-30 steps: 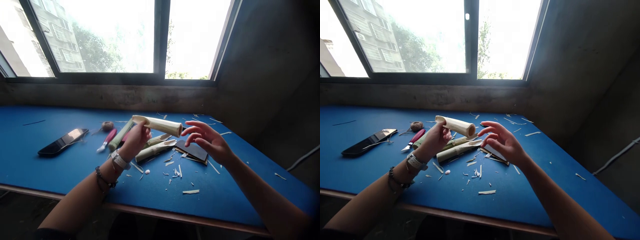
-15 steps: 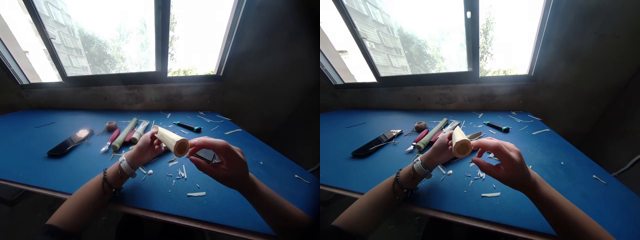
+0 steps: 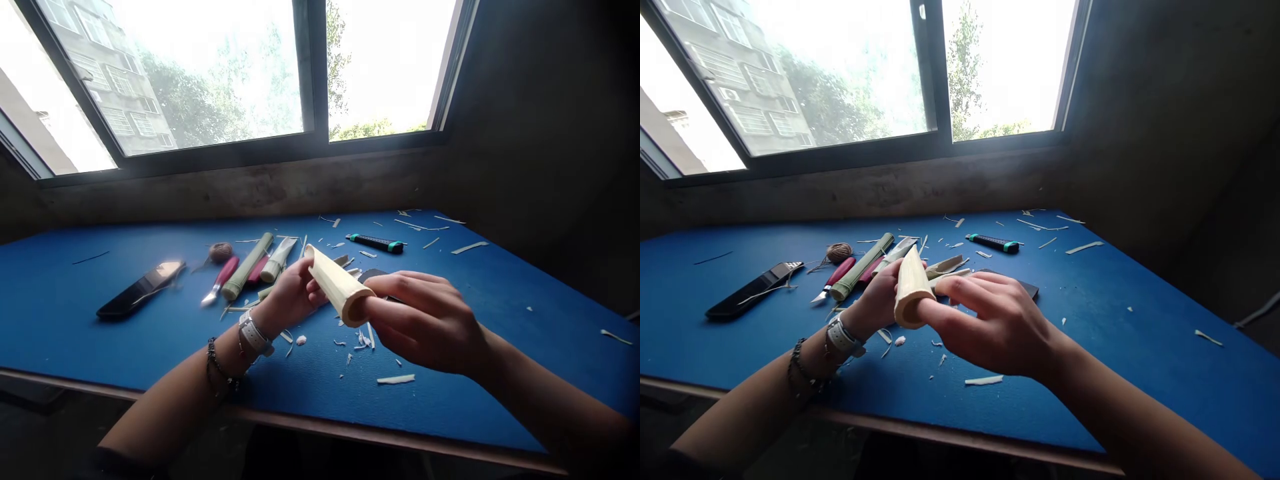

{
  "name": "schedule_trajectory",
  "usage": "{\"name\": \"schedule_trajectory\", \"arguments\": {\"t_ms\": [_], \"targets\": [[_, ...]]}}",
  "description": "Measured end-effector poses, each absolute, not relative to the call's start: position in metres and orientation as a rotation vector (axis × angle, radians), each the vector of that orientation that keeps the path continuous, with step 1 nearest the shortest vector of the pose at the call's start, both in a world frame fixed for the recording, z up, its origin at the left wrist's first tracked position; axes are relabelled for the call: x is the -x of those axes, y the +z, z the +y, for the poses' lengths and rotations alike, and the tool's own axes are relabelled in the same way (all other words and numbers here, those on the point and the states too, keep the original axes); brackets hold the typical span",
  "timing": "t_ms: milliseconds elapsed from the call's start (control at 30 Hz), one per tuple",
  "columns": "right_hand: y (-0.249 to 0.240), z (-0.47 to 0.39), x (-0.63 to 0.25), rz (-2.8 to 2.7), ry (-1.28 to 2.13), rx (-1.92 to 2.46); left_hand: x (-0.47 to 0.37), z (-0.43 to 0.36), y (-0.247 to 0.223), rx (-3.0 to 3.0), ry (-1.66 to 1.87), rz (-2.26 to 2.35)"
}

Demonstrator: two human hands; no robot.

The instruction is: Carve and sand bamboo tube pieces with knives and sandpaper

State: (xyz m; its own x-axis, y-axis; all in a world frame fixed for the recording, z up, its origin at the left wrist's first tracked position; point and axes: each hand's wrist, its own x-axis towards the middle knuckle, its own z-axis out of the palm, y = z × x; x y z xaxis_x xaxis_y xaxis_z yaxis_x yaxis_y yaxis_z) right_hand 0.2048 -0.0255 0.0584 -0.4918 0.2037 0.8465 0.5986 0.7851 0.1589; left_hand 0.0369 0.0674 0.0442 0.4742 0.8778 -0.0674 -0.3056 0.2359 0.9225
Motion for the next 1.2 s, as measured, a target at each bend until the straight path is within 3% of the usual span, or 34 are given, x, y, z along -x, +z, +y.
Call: {"name": "schedule_trajectory", "arguments": {"t_ms": [167, 333, 500, 1000, 1200], "targets": [[0.052, -0.023, -0.203, -2.231, -0.609, 0.971, -0.038, 0.070, 0.043, -0.851, 0.951, 0.646], [0.049, -0.025, -0.197, -2.195, -0.031, 1.373, -0.034, 0.071, 0.041, -1.090, 1.172, 0.633], [0.056, -0.021, -0.201, -2.205, 0.279, 1.164, -0.031, 0.070, 0.045, -1.131, 1.227, 0.604], [0.050, -0.018, -0.204, -1.822, -0.514, 0.850, -0.035, 0.073, 0.035, -1.008, 1.040, 0.354], [0.054, -0.014, -0.209, -1.940, -0.458, 0.817, -0.029, 0.077, 0.038, -1.027, 1.082, 0.364]]}}
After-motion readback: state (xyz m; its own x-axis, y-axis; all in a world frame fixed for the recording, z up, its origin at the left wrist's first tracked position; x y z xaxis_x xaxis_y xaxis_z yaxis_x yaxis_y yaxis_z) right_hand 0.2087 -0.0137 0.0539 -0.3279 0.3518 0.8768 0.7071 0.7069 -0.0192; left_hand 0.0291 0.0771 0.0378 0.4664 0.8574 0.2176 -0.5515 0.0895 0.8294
